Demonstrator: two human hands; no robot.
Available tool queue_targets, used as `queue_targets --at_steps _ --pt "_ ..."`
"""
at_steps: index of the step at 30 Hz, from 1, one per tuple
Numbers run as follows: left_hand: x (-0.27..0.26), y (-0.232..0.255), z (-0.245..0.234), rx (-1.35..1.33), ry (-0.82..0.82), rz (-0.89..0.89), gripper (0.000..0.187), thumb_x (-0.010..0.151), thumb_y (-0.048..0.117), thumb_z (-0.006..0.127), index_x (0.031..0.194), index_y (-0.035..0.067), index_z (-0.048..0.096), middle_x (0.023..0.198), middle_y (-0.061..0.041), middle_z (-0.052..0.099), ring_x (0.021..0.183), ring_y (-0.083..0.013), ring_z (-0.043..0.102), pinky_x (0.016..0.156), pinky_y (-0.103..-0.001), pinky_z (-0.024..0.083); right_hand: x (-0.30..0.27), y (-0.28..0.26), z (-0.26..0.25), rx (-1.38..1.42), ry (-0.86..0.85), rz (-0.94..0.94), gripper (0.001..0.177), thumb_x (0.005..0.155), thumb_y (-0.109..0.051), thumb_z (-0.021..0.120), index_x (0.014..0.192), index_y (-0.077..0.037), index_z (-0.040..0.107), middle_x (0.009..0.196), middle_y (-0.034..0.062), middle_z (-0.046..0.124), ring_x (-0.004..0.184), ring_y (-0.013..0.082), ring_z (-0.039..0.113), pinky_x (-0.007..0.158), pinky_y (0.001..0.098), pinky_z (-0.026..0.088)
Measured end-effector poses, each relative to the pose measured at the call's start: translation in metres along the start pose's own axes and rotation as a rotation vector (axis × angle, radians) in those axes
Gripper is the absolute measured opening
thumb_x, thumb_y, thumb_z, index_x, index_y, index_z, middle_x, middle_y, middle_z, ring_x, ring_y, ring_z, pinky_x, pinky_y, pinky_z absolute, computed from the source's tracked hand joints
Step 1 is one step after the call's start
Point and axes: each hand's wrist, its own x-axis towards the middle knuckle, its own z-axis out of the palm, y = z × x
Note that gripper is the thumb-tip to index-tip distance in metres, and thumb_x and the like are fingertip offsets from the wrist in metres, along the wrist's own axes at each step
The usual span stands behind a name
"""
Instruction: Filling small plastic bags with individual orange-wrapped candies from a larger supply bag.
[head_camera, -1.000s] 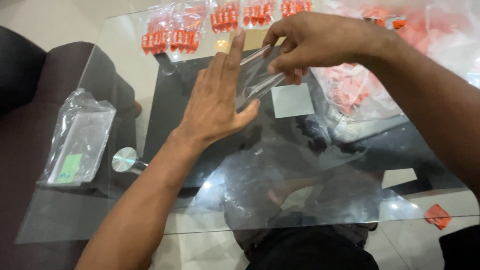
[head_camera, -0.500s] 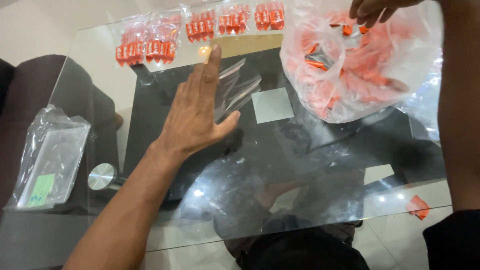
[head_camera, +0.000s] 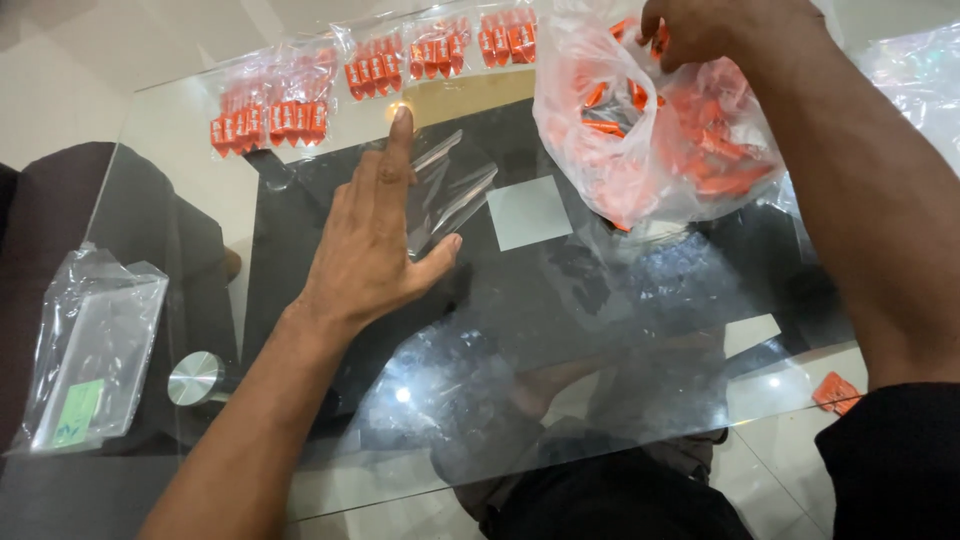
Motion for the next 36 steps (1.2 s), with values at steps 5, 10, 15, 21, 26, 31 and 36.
queue_targets --at_steps 5,10,15,21,26,31,36 --pt "0.001 0.000 0.000 0.006 -0.011 0.004 0.117 0.092 0.037 0.081 0.167 0.012 -0.005 0.122 -0.014 0.054 0.101 -0.0294 0.050 0.079 -0.044 0.047 -0.006 -0.004 -0.006 0.101 -0.051 -0.007 0.052 0.079 -0.020 0.081 0.130 -0.018 0.073 0.112 0.0103 0.074 0.088 0.0348 0.068 0.074 0.0438 0.049" --pt "0.000 -0.001 0.000 -0.008 -0.001 0.004 0.115 0.094 0.038 0.081 0.168 0.012 -0.003 0.122 -0.014 0.050 0.100 -0.0291 0.049 0.082 -0.043 0.048 0.012 0.010 0.003 0.093 -0.056 -0.080 0.041 0.083 -0.026 0.072 0.121 -0.012 0.078 0.125 0.0038 0.078 0.093 0.0320 0.072 0.084 0.0395 0.050" --pt "0.000 -0.001 0.001 0.012 -0.034 -0.039 0.117 0.092 0.041 0.082 0.167 0.014 -0.004 0.129 -0.015 0.050 0.107 -0.0327 0.051 0.086 -0.045 0.049 -0.007 -0.004 -0.006 0.202 -0.030 0.006 0.033 0.093 -0.023 0.062 0.119 -0.009 0.077 0.100 0.0171 0.074 0.081 0.0351 0.063 0.066 0.0465 0.046" --pt "-0.001 0.001 0.001 -0.014 -0.043 -0.034 0.115 0.091 0.040 0.080 0.166 0.014 -0.003 0.170 -0.019 0.031 0.144 -0.0436 0.046 0.099 -0.050 0.049 -0.025 -0.024 -0.020 -0.050 -0.019 0.053 0.032 0.088 -0.025 0.056 0.096 -0.006 0.081 0.078 0.0168 0.074 0.069 0.0363 0.064 0.063 0.0441 0.046" --pt "-0.001 0.000 0.003 0.003 -0.056 -0.039 0.116 0.093 0.044 0.079 0.166 0.016 -0.005 0.152 -0.022 0.043 0.137 -0.0450 0.049 0.094 -0.050 0.049 -0.053 -0.051 -0.042 -0.086 -0.071 0.109 0.030 0.092 -0.017 0.052 0.082 0.007 0.067 0.073 0.0205 0.064 0.064 0.0382 0.056 0.058 0.0475 0.044" --pt "-0.001 -0.001 0.006 0.004 -0.060 -0.034 0.115 0.093 0.046 0.079 0.167 0.015 -0.004 0.136 -0.019 0.049 0.109 -0.0344 0.055 0.082 -0.044 0.050 -0.050 -0.037 -0.046 0.103 -0.079 0.206 0.052 0.103 -0.044 0.053 0.136 -0.008 0.070 0.124 0.0228 0.072 0.106 0.0503 0.066 0.085 0.0631 0.051" --pt "-0.002 -0.002 0.010 0.022 -0.119 -0.032 0.116 0.093 0.048 0.077 0.167 0.014 -0.005 0.112 -0.011 0.049 0.094 -0.0265 0.049 0.081 -0.042 0.048 -0.005 0.013 -0.019 0.541 -0.022 -0.016 0.024 0.095 -0.031 0.068 0.092 -0.008 0.071 0.073 0.0133 0.060 0.067 0.0257 0.060 0.066 0.0433 0.039"
